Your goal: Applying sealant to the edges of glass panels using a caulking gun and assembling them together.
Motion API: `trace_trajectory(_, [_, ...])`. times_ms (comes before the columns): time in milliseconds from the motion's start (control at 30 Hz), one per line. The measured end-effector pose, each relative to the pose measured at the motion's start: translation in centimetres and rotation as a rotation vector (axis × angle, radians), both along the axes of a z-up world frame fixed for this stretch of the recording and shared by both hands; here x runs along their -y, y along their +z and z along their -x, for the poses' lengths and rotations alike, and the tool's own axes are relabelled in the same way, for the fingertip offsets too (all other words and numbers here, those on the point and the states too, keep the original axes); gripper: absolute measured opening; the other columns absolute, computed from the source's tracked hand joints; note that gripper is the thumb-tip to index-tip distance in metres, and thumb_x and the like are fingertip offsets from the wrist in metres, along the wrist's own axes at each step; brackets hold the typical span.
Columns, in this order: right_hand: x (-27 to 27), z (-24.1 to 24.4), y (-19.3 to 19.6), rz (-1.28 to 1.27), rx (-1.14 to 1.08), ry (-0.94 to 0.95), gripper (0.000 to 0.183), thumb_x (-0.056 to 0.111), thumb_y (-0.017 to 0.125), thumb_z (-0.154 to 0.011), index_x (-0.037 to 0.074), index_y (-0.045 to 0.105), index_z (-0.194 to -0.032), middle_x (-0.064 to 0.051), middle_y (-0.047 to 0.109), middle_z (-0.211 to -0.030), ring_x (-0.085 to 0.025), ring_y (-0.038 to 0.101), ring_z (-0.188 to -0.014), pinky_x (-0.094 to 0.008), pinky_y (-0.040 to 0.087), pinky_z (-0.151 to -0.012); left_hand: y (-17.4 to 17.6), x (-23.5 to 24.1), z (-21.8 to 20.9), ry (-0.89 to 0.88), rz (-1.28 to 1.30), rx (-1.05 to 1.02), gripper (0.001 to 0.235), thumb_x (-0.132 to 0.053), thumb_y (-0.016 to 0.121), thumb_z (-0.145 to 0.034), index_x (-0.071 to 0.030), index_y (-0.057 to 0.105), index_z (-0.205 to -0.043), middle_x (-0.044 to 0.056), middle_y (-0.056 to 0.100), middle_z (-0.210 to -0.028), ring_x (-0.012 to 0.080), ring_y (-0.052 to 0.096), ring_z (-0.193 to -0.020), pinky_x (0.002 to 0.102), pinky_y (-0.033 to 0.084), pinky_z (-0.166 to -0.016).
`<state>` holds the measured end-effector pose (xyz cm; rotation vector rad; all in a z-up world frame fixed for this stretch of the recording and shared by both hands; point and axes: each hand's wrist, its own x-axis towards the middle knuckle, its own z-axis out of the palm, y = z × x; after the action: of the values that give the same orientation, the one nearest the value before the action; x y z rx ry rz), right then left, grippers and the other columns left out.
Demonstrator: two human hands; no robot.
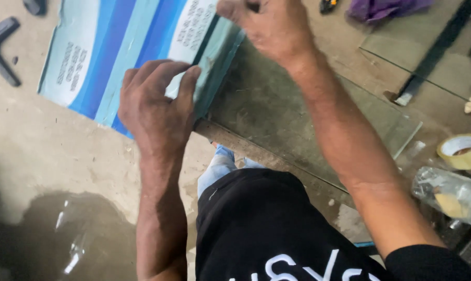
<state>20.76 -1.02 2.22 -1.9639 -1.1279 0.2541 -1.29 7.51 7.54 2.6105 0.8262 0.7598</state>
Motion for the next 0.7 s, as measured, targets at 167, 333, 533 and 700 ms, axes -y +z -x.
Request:
trace_trajectory(167, [1.1,-0.4,-0.4,-0.017,0.127,-0.012,0.058,0.067,0.058,-0.104,0.015,0.062,-0.077,0.003,0.054,-0.063,-0.013,0.051,-0.057,-0.039,0.036,-0.049,0.0,0.1,0.0,-0.028,0.029,-0.053,0.01,-0.02,0.085,-0.101,-0.01,0.083,-0.102,0.005,0.08,-0.101,0.0218,0.066,-0.09,0.036,0.048,-0.072])
trace_trajectory(333, [7.2,-4.0,-4.7,-0.038,0.073,-0.221,0.037,0.051,0.07,-0.099,0.015,0.076,-0.103,0.002,0.074,-0.079,-0.015,0.069,-0.07,-0.036,0.047,-0.056,0.1,0.2,0.2,-0.101,0.037,-0.034,0.008,-0.013,0.087,-0.103,-0.006,0.083,-0.103,0.008,0.08,-0.102,0.0232,0.069,-0.088,0.039,0.049,-0.08])
trace_trajectory(533, [16.8,-14.9,-15.2,0.053,0.296,-0.794,0.041,0.009,0.063,-0.074,0.02,0.08,-0.11,-0.009,0.077,-0.074,-0.033,0.071,-0.07,-0.047,0.053,-0.067,-0.2,0.5,0.4,-0.069,0.033,-0.068,0.01,-0.008,0.089,-0.102,-0.004,0.082,-0.107,0.009,0.08,-0.108,0.021,0.068,-0.083,0.041,0.049,-0.086])
trace_trajectory(700, [21.3,-17.1,-19.7,0.364,0.234,-0.478,0.082,0.02,0.087,-0.084,0.007,0.045,-0.152,-0.022,0.054,-0.143,-0.041,0.052,-0.129,-0.046,0.037,-0.104,-0.2,0.7,0.4,0.038,0.037,-0.156,0.018,-0.009,0.089,-0.1,-0.004,0.082,-0.116,0.01,0.079,-0.105,0.0256,0.069,-0.101,0.042,0.053,-0.079])
